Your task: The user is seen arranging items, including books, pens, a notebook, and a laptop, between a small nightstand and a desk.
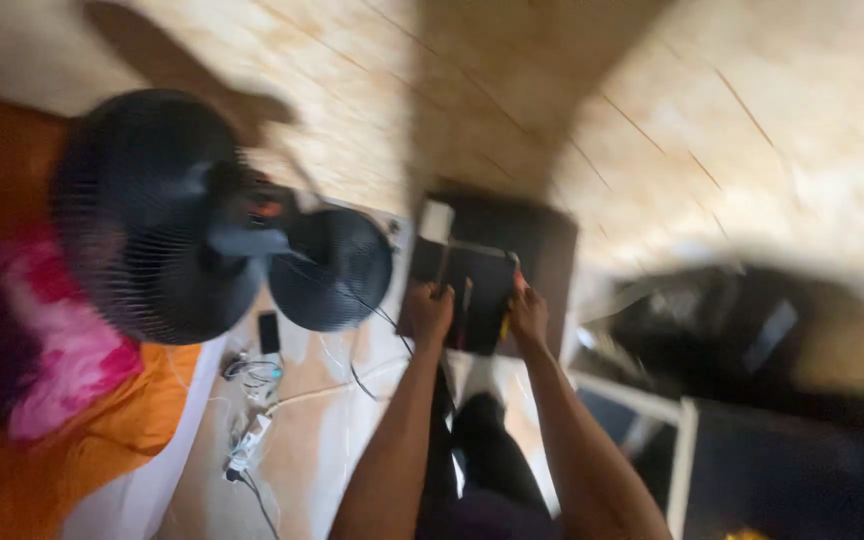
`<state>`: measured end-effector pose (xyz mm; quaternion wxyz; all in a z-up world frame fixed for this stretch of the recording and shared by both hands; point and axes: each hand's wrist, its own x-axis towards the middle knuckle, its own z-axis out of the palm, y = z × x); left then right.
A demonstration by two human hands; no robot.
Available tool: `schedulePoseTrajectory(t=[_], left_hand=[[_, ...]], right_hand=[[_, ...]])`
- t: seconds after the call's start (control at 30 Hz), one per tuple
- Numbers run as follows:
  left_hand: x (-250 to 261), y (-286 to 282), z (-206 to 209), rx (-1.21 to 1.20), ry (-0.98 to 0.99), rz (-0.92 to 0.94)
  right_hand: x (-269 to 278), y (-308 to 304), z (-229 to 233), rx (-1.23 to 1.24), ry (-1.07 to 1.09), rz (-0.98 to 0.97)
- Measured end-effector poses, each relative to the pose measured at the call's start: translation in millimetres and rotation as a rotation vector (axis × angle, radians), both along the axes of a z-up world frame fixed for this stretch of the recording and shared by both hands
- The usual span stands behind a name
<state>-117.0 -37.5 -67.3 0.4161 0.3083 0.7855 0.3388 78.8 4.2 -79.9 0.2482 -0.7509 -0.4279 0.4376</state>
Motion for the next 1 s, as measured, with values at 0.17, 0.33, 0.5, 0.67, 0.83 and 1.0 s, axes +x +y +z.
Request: schedulePoseTrajectory(t=[0.17, 0.33, 0.5, 0.67, 0.83, 1.0], left_hand=[[64, 2, -7, 0.144, -0.158, -0.068], [147, 0, 38, 0.119, -0.254, -0.328], [256, -19, -23, 0.328, -0.217, -0.487], [325, -67, 78, 0.101, -0.201, -0.749], [393, -121, 110, 0.273, -0.229, -0.871], [466, -196, 84, 0.377, -0.226, -0.995]], right_hand=[[56, -34, 70, -0.004, 0.318, -0.209], [143, -73, 106, -0.016, 0.083, -0.378], [219, -130, 129, 0.065, -0.074, -0.513], [285, -209, 174, -0.015, -0.199, -0.658], [374, -295, 127, 0.171, -0.061, -0.821], [415, -385, 156, 0.173, -0.015, -0.996]])
